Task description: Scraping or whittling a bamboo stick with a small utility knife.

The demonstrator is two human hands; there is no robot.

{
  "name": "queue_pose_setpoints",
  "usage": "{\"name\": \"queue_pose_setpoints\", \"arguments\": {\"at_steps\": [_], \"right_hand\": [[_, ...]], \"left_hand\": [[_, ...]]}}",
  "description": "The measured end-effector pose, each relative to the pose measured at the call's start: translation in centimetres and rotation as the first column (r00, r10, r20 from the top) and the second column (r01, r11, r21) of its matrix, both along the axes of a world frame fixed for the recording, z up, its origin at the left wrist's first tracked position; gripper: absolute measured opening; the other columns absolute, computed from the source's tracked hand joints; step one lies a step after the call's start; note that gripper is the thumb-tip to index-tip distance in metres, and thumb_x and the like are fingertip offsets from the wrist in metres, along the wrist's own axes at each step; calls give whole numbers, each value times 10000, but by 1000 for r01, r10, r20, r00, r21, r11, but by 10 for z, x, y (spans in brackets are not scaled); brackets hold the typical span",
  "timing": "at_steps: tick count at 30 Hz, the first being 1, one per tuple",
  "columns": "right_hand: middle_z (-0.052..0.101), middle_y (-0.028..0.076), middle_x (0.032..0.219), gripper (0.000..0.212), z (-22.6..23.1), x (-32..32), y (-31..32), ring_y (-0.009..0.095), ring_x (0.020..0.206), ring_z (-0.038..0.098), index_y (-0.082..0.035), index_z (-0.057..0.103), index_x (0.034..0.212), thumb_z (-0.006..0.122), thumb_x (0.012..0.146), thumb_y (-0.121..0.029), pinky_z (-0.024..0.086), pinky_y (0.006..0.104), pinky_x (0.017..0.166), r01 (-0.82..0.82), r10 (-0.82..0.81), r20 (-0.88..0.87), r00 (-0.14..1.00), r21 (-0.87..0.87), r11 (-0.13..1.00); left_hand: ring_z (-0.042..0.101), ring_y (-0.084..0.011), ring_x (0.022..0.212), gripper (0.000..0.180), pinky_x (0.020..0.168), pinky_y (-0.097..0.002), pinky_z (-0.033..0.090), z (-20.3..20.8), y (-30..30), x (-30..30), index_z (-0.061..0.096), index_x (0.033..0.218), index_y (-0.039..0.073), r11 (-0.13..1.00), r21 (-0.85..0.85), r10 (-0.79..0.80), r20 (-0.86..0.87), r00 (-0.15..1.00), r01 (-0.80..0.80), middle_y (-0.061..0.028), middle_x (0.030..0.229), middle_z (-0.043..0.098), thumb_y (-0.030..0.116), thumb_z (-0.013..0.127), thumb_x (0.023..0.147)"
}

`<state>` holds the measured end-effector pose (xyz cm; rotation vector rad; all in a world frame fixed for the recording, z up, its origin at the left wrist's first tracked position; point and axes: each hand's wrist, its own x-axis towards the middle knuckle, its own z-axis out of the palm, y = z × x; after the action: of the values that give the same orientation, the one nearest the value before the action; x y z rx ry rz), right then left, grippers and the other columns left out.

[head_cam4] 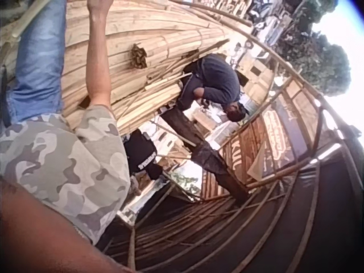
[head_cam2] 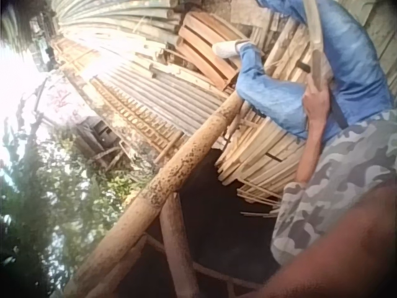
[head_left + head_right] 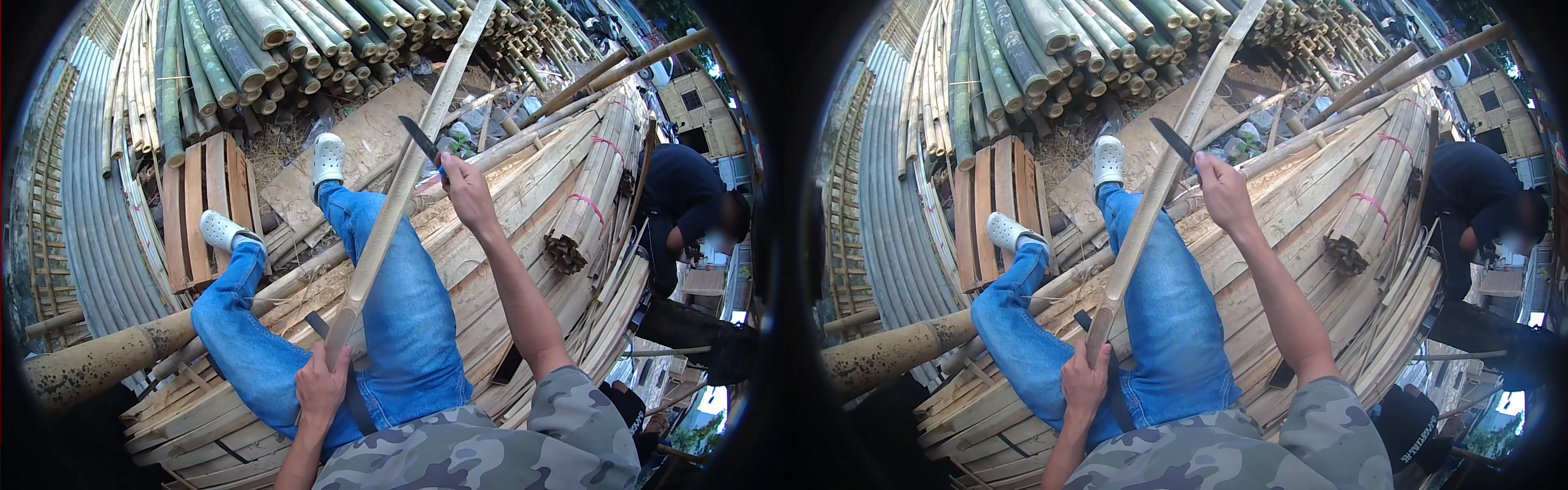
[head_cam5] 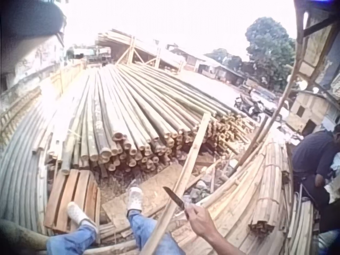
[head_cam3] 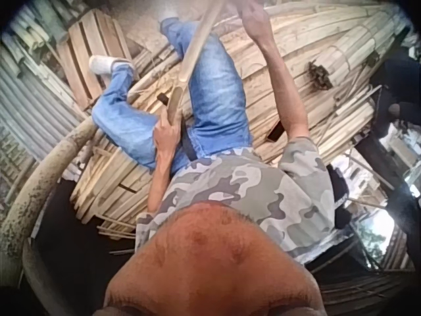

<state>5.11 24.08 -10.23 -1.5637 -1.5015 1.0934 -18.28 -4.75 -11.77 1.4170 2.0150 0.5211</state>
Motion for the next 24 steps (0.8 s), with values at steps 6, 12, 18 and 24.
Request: {"name": "queue_pose_setpoints", "arguments": {"at_steps": [6,12,18,24], "right_hand": [[594,222,676,440,26,15,55,374,640,594,17,620,870,507,1009,-385,433,444,605,-96,-9,426,904,224,970],[580,231,640,442,11,1,33,420,616,592,16,601,829,515,1007,-379,418,473,578,-6,-67,394,917,181,984],[451,56,550,452,-6,16,27,120,529,392,24,621,869,528,1018,-392,327,350,491,-43,-38,382,923,202,978],[473,49,556,468,-8,15,34,117,532,407,27,630,873,524,1016,-405,346,337,500,29,-96,300,949,220,975]], "left_hand": [[636,-473,643,426,540,-526,496,0,1,1,557,1003,12,1000,-14,-4,-2,1000,4,-268,735,656,424,637,931],[635,-466,629,427,528,-516,496,0,0,1,550,1011,9,1000,-19,-11,-40,999,11,-265,728,654,421,635,934],[634,-466,629,432,526,-516,495,-1,0,1,541,1027,4,1000,2,-18,-37,999,19,-266,718,648,418,625,941],[639,-470,648,428,537,-519,500,1,4,2,542,1021,5,999,-8,-31,-11,999,31,-269,735,654,416,626,940]]}}
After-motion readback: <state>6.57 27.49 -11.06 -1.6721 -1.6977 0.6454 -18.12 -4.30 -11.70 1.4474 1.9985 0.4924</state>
